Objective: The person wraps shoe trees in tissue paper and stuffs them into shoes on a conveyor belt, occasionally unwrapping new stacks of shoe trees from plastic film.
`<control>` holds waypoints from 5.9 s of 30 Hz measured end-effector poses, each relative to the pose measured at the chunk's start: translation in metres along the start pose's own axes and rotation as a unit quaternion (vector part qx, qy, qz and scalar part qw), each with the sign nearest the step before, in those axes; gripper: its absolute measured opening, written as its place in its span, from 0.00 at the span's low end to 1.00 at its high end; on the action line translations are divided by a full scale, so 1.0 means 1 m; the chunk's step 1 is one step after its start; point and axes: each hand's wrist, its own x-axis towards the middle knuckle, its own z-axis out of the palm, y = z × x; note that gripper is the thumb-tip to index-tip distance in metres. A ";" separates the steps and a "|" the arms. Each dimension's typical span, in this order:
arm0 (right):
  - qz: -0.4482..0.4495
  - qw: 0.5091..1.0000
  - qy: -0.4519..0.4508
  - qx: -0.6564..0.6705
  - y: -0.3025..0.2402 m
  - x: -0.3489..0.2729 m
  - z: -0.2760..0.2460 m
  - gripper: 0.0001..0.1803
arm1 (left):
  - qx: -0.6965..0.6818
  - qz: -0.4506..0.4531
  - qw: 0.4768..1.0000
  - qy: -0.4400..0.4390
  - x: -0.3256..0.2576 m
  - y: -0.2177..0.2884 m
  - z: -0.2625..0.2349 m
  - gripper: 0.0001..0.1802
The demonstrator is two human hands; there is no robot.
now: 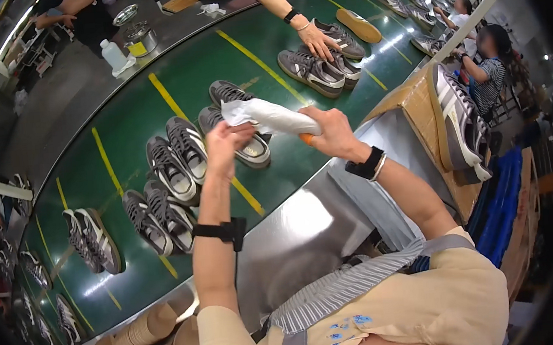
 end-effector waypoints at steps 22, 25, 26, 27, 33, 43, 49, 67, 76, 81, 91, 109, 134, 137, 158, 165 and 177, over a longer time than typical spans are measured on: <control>0.116 0.965 -0.149 -0.181 0.048 0.147 0.057 0.28 | 0.665 0.369 0.643 -0.090 0.160 -0.034 -0.060 0.11; 0.057 0.963 -0.132 -0.226 0.037 0.160 0.106 0.27 | 0.652 0.374 0.655 -0.080 0.166 -0.031 -0.048 0.11; 0.027 0.962 -0.117 -0.244 0.035 0.164 0.124 0.25 | 0.652 0.376 0.654 -0.083 0.166 -0.030 -0.045 0.11; -0.007 0.961 -0.101 -0.258 0.031 0.171 0.140 0.23 | 0.656 0.338 0.670 -0.082 0.167 -0.027 -0.049 0.10; -0.136 0.958 -0.164 -0.191 0.062 0.153 0.130 0.18 | 0.649 0.321 0.685 -0.080 0.160 -0.023 -0.052 0.11; 0.014 0.993 -0.068 -0.099 0.125 0.195 0.175 0.29 | 0.571 0.207 0.791 0.067 0.052 0.035 -0.123 0.11; -0.159 0.952 -0.115 -0.235 0.056 0.212 0.141 0.26 | 0.725 0.122 0.671 0.097 -0.002 0.009 -0.155 0.34; -0.113 0.970 -0.204 0.072 -0.106 0.065 0.090 0.11 | 0.491 0.019 0.871 0.006 -0.088 0.085 -0.038 0.20; -0.065 0.931 -0.287 0.215 -0.097 -0.023 0.091 0.08 | 0.263 -0.212 0.941 -0.028 -0.158 0.036 -0.029 0.20; 0.032 0.922 -0.341 0.182 -0.104 -0.033 0.091 0.08 | 0.133 -0.186 0.973 -0.036 -0.160 0.009 -0.046 0.19; 0.084 0.924 -0.319 0.194 -0.120 -0.039 0.119 0.07 | 0.234 -0.232 0.934 -0.137 -0.161 0.027 -0.064 0.23; 0.201 0.880 -0.350 0.250 -0.135 -0.042 0.129 0.07 | -0.021 -0.381 0.912 -0.150 -0.158 0.008 -0.098 0.26; 0.210 0.884 -0.314 0.277 -0.147 -0.051 0.136 0.08 | -0.050 -0.353 0.924 -0.139 -0.174 0.005 -0.105 0.23; 0.225 0.882 -0.312 0.271 -0.151 -0.047 0.133 0.08 | -0.057 -0.342 0.928 -0.139 -0.174 0.006 -0.106 0.22; -0.183 0.982 -0.038 0.008 -0.065 0.129 0.205 0.21 | 0.596 -0.141 0.744 0.267 -0.185 -0.006 -0.153 0.42; -0.142 0.989 -0.019 -0.025 -0.108 0.113 0.205 0.22 | 0.606 -0.133 0.716 0.320 -0.186 0.021 -0.183 0.35; -0.146 0.930 -0.227 -0.248 -0.125 0.081 0.234 0.36 | 0.558 -0.006 0.758 0.338 -0.194 0.072 -0.304 0.20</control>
